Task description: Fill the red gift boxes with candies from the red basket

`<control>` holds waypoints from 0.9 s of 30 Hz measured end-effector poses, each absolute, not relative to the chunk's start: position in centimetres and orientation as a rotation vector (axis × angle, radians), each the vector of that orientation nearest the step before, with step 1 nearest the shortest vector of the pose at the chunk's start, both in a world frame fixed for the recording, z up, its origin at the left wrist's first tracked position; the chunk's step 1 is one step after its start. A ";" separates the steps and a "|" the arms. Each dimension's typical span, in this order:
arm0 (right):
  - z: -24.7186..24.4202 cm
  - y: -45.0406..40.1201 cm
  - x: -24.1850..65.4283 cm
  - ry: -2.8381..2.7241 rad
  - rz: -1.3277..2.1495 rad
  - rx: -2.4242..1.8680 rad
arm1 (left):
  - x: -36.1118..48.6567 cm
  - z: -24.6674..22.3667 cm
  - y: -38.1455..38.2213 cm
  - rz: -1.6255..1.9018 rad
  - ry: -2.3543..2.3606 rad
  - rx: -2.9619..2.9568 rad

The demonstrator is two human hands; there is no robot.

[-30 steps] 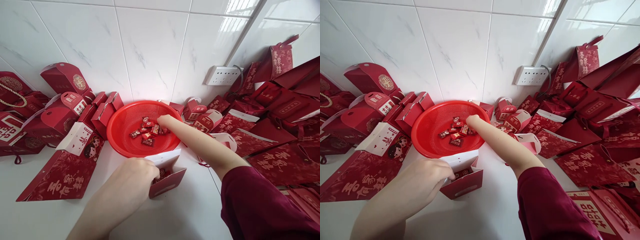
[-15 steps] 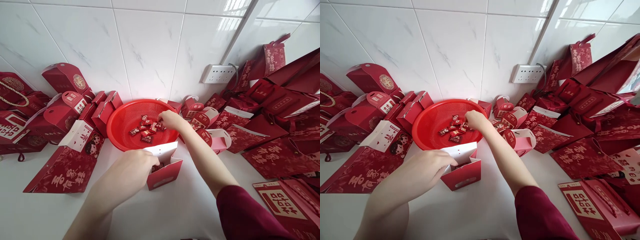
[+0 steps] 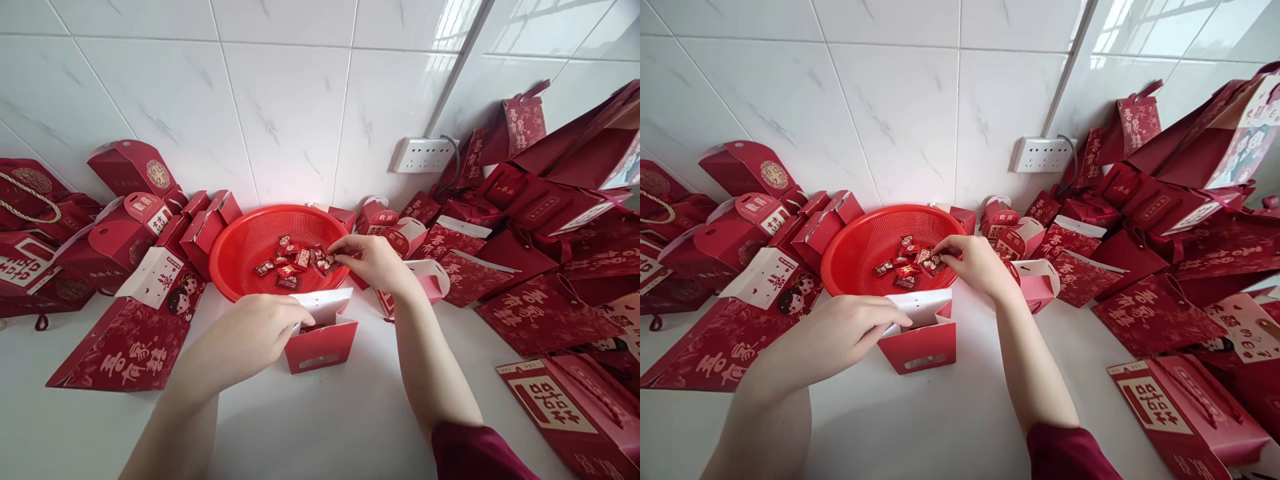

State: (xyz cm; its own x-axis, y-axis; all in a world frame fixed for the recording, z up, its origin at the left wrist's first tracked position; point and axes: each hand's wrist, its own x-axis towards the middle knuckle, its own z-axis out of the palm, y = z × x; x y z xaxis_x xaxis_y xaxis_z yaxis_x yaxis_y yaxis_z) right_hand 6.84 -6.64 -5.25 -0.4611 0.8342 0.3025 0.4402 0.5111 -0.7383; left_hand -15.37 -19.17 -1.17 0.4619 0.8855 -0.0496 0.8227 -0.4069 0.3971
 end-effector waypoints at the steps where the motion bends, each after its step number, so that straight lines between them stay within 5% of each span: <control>1: -5.2 -6.7 6.8 -2.050 0.778 -1.019 | -15.5 -1.0 -19.2 0.283 1.422 2.351; 9: -4.6 -8.4 5.8 -1.746 1.116 -0.705 | -15.2 -1.1 -17.7 1.156 1.686 2.000; 27: -4.2 -10.1 4.3 -1.436 1.770 -0.318 | -15.4 -2.6 -16.4 1.147 1.075 1.489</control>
